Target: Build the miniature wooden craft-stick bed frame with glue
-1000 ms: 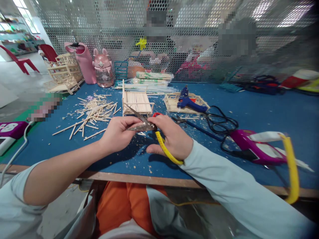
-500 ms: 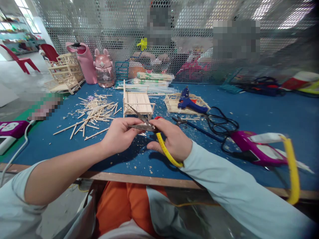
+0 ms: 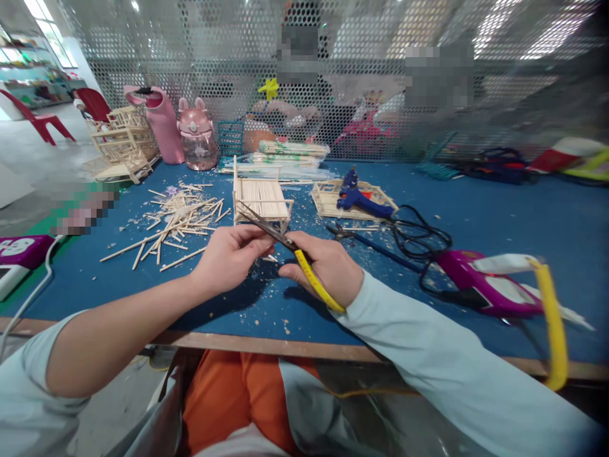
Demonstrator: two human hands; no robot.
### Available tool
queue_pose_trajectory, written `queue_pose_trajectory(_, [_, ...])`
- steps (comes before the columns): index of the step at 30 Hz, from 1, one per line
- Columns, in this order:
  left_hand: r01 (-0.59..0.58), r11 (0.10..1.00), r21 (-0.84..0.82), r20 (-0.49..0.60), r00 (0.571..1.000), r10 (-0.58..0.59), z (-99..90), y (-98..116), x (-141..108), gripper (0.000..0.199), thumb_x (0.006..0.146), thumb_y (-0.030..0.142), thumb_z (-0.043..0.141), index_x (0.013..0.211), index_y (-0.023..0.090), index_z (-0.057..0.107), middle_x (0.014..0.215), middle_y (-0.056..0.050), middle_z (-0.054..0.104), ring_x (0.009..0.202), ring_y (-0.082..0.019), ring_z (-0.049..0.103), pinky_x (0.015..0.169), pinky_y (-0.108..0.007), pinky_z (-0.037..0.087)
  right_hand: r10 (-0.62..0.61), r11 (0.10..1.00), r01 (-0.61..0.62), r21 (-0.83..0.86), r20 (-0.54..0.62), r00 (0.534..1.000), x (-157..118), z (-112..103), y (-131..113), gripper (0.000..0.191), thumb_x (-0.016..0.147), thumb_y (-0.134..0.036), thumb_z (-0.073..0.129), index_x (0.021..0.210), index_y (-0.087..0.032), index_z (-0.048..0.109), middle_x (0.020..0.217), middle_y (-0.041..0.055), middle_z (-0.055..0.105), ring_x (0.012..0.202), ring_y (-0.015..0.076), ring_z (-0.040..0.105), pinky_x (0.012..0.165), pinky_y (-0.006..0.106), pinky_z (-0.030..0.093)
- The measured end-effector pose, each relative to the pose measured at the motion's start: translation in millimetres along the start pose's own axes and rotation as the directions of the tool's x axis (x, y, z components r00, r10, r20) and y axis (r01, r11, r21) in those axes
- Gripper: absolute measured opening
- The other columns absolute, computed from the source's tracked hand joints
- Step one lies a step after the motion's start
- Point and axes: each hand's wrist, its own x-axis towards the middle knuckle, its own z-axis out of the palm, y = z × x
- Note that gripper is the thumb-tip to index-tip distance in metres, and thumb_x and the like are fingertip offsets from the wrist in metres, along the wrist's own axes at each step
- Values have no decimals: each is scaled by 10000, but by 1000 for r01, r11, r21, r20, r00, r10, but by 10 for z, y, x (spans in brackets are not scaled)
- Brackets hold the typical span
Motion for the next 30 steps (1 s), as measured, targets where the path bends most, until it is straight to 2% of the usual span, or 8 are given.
queue_pose_trajectory(4, [183, 962, -201, -9, 982, -188, -19, -20, 55, 62, 766, 105, 602, 747, 135, 653, 581, 26, 632, 537, -54, 561, 592, -181, 477, 70, 996, -63, 60, -117, 991, 29, -28, -15, 511, 835, -618, 416, 989, -158, 575, 704, 38, 629, 565, 143, 577, 539, 240, 429])
queue_pose_trajectory(8, [314, 866, -389, 43, 945, -323, -23, -20, 80, 122, 799, 44, 554, 810, 127, 642, 568, 28, 621, 513, -36, 555, 566, -151, 452, 179, 982, -153, 112, -280, 943, 44, -69, 17, 444, 837, -587, 440, 932, -173, 569, 613, -8, 561, 475, 117, 495, 498, 243, 407])
queue_pose_trajectory(16, [463, 754, -467, 109, 876, -470, -58, -16, 97, 117, 844, 97, 534, 770, 109, 623, 645, -16, 632, 542, -49, 567, 566, -162, 458, 311, 947, -320, 37, -357, 881, 47, -211, 28, 350, 799, -498, 519, 946, -180, 536, 648, 6, 588, 527, 141, 548, 537, 261, 425])
queue_pose_trajectory(18, [464, 779, -423, 111, 879, -463, -76, -34, 98, 103, 835, 137, 563, 745, 114, 609, 656, -16, 630, 553, -52, 561, 570, -167, 452, 404, 897, -439, -50, -310, 861, -31, -344, 22, 336, 726, -396, 597, 970, -185, 505, 632, -6, 584, 520, 153, 561, 528, 262, 422])
queue_pose_trajectory(21, [402, 874, -273, 56, 914, -403, -98, -42, 100, 108, 803, 165, 601, 700, 132, 593, 622, 11, 598, 535, -48, 518, 563, -177, 429, 590, 788, -592, -166, -71, 805, -243, -575, 23, 353, 610, -214, 600, 925, -208, 440, 534, -43, 538, 424, 158, 527, 441, 251, 371])
queue_pose_trajectory(24, [295, 954, -48, 17, 956, -294, -129, -22, 110, 82, 781, 160, 598, 700, 149, 594, 613, 34, 575, 522, -52, 488, 563, -197, 412, 660, 741, -617, -265, 121, 742, -477, -724, 29, 330, 592, -207, 592, 842, -237, 379, 461, -55, 498, 374, 181, 508, 386, 260, 315])
queue_pose_trajectory(27, [257, 956, 143, 21, 965, -263, -182, -9, 125, 36, 769, 150, 571, 770, 160, 606, 634, 31, 585, 540, -74, 510, 573, -223, 419, 618, 753, -552, -357, 97, 780, -607, -728, 43, 296, 695, -379, 593, 780, -251, 341, 460, -34, 498, 386, 202, 513, 405, 281, 309])
queue_pose_trajectory(30, [202, 916, 347, 36, 973, -228, -253, -35, 127, 63, 775, 189, 557, 794, 161, 611, 630, 24, 580, 517, -88, 489, 531, -234, 399, 614, 684, -500, -532, 49, 788, -565, -647, 93, 351, 785, -548, 507, 709, -247, 345, 488, 12, 521, 454, 229, 555, 455, 291, 293])
